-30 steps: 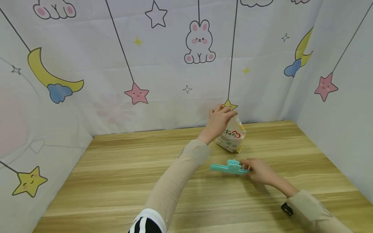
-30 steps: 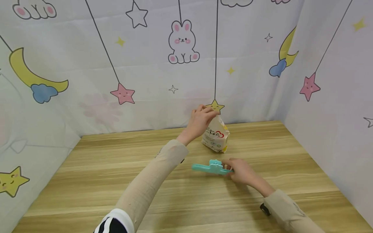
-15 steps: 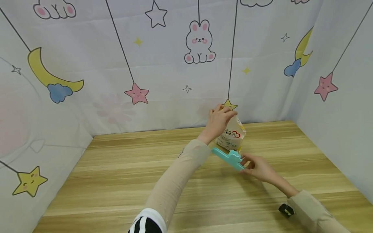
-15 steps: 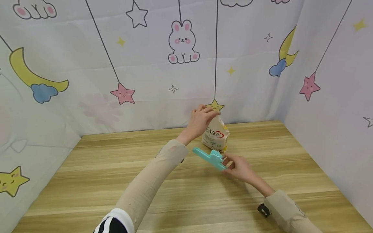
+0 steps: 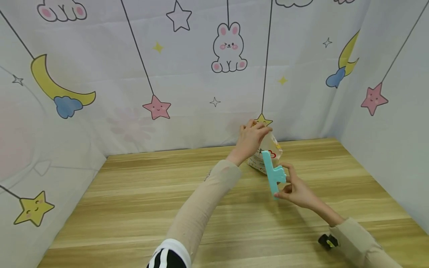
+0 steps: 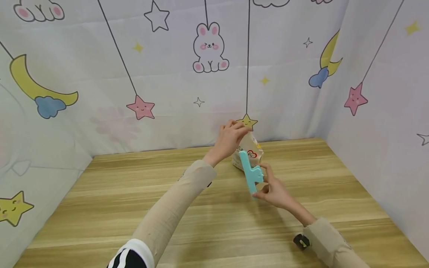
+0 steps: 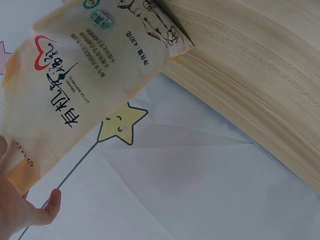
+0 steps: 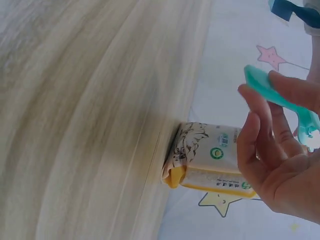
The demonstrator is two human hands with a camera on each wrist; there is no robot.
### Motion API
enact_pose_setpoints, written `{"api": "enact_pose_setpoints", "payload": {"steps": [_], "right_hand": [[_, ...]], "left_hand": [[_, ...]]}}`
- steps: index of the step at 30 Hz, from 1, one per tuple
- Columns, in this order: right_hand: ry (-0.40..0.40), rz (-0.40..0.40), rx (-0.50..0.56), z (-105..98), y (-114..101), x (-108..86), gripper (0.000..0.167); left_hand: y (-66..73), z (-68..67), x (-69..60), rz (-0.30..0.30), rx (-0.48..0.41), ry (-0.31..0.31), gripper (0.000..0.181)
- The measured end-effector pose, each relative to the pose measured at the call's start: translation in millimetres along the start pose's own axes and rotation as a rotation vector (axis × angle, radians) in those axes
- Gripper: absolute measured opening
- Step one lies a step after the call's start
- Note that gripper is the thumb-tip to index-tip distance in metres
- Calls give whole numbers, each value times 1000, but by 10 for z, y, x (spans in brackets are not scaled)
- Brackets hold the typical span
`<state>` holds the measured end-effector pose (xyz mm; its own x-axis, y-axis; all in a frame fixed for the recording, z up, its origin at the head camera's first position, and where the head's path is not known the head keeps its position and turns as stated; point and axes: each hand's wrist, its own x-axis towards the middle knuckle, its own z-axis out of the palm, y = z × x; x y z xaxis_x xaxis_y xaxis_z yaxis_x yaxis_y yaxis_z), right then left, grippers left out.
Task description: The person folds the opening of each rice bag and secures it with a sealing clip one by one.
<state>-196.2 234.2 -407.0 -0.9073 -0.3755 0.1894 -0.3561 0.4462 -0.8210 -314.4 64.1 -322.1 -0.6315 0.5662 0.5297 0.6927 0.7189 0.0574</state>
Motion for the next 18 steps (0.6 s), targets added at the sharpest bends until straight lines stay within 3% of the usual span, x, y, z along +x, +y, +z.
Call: {"api": "enact_pose_setpoints", "payload": {"steps": [2, 6, 18], "right_hand": [[-21, 20, 96, -7, -13, 0, 87], [-38, 29, 168, -19, -39, 2, 90], [84, 169, 217, -73, -109, 31, 55]], "left_hand": [[-6, 12, 4, 0, 8, 1, 28], [-9, 20, 7, -2, 16, 0, 28], [3, 3, 8, -8, 5, -8, 28]]}}
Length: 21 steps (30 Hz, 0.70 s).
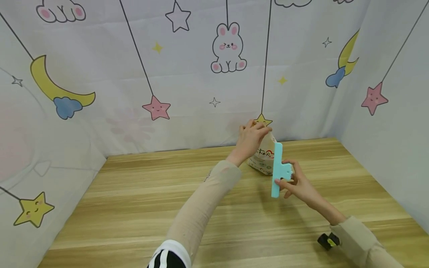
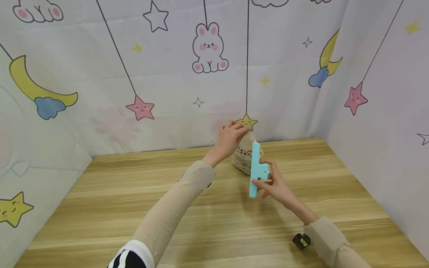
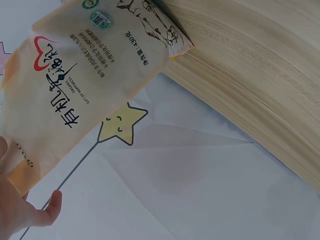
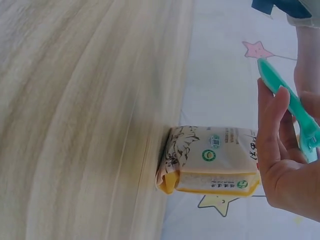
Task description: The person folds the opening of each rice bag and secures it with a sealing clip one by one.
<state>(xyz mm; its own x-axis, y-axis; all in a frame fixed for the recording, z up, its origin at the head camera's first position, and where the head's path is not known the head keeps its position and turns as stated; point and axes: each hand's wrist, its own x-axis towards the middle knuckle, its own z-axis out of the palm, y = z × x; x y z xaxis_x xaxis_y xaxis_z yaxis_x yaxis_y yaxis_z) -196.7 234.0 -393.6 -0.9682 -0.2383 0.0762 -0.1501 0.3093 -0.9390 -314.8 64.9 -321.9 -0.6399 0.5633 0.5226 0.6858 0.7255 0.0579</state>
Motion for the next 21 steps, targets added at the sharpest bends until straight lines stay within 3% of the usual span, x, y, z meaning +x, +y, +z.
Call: {"api": "enact_pose_setpoints", "payload": {"steps": [8, 16, 21], "right_hand": [[42, 1, -25, 1, -28, 11, 50], [5, -66, 43, -36, -18, 39, 40], [47, -78, -11, -51, 16, 57, 38]], "left_hand": [[-4, 5, 1, 3, 15, 11, 28], [-2, -22, -8, -1, 28, 5, 29], [-4, -25, -7, 4, 26, 13, 29]]}}
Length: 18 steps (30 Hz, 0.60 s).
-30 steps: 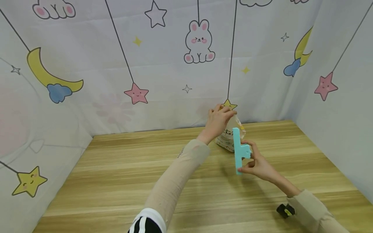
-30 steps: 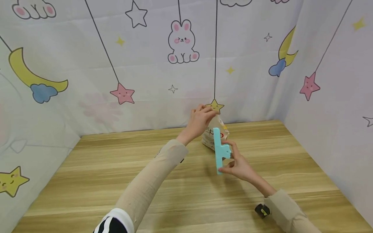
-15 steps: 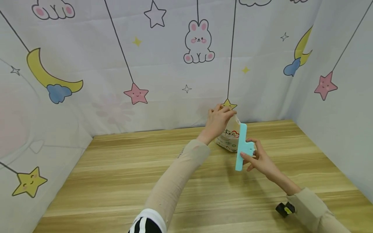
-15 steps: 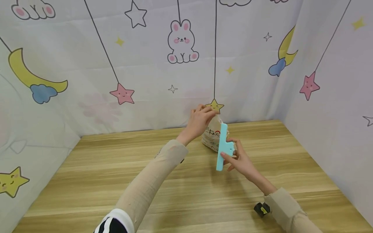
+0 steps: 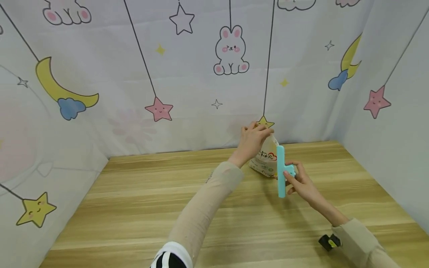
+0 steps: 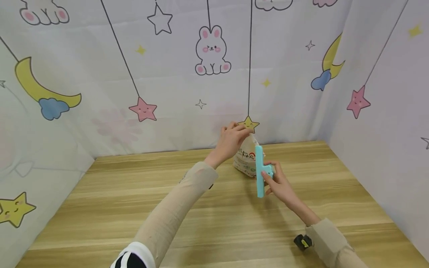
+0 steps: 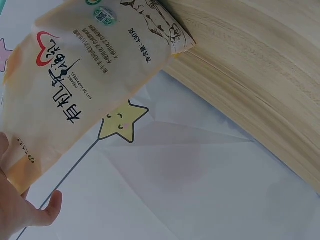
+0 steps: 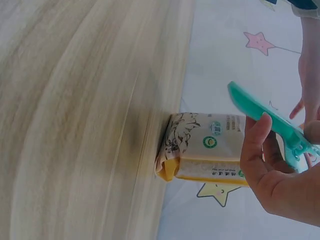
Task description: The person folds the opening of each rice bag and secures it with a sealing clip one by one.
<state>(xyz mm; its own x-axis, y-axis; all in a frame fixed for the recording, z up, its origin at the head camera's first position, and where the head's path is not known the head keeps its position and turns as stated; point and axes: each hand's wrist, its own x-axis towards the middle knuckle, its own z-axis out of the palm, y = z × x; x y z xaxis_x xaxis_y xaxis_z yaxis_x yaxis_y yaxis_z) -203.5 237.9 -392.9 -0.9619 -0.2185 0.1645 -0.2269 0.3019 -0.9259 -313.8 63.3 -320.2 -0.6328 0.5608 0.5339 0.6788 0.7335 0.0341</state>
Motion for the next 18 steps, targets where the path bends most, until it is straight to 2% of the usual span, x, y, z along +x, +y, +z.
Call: {"api": "enact_pose_setpoints", "payload": {"steps": [6, 11, 18], "right_hand": [[73, -24, -100, -21, 66, -12, 36], [89, -22, -106, -36, 58, -31, 39], [91, 21, -105, -75, 29, -65, 46]], "left_hand": [[7, 6, -4, -3, -9, 0, 28], [12, 8, 0, -2, 1, 0, 29], [4, 4, 4, 4, 20, -13, 32]]}}
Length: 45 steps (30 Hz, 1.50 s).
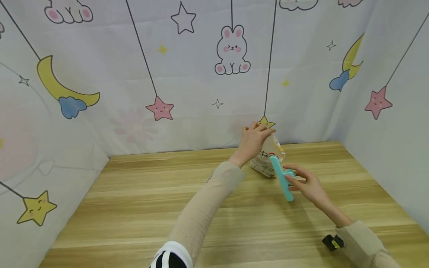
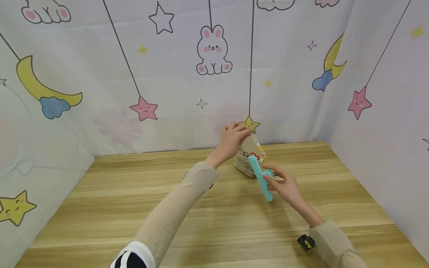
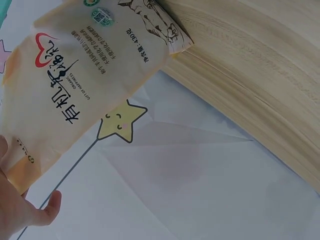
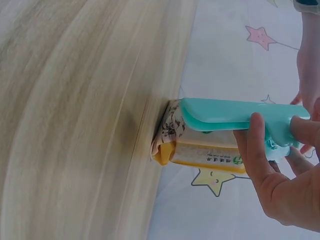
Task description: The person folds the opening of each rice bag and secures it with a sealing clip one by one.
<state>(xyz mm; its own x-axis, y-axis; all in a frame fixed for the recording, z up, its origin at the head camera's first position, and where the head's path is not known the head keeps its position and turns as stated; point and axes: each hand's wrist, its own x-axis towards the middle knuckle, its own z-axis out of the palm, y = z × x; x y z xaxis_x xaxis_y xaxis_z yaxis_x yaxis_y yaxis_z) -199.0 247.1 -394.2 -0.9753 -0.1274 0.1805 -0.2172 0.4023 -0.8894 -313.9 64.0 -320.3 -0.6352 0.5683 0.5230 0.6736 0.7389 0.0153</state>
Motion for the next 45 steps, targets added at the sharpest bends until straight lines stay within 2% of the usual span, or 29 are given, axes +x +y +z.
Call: {"api": "enact_pose_setpoints", "payload": {"steps": [7, 14, 21, 24, 30, 40, 45], "right_hand": [[-5, -31, 23, -42, -9, 9, 47], [44, -41, 2, -70, -40, 23, 43], [185, -109, -246, -97, -102, 14, 37], [234, -138, -310, -115, -118, 22, 36], [316, -191, -339, -146, -130, 59, 32], [507, -347, -378, -235, -155, 199, 28], [562, -419, -399, -280, -188, 273, 27]], "left_hand": [[-12, 3, 11, 3, 31, -18, 36], [-21, 12, 19, -3, -7, 11, 35], [-33, 31, 23, -55, -131, 85, 38], [-31, 31, 24, -66, -151, 95, 35], [-22, 21, 18, -74, -159, 76, 30], [-24, 35, 5, -33, -93, 89, 29], [-14, 41, -10, -32, -95, 91, 28]]}}
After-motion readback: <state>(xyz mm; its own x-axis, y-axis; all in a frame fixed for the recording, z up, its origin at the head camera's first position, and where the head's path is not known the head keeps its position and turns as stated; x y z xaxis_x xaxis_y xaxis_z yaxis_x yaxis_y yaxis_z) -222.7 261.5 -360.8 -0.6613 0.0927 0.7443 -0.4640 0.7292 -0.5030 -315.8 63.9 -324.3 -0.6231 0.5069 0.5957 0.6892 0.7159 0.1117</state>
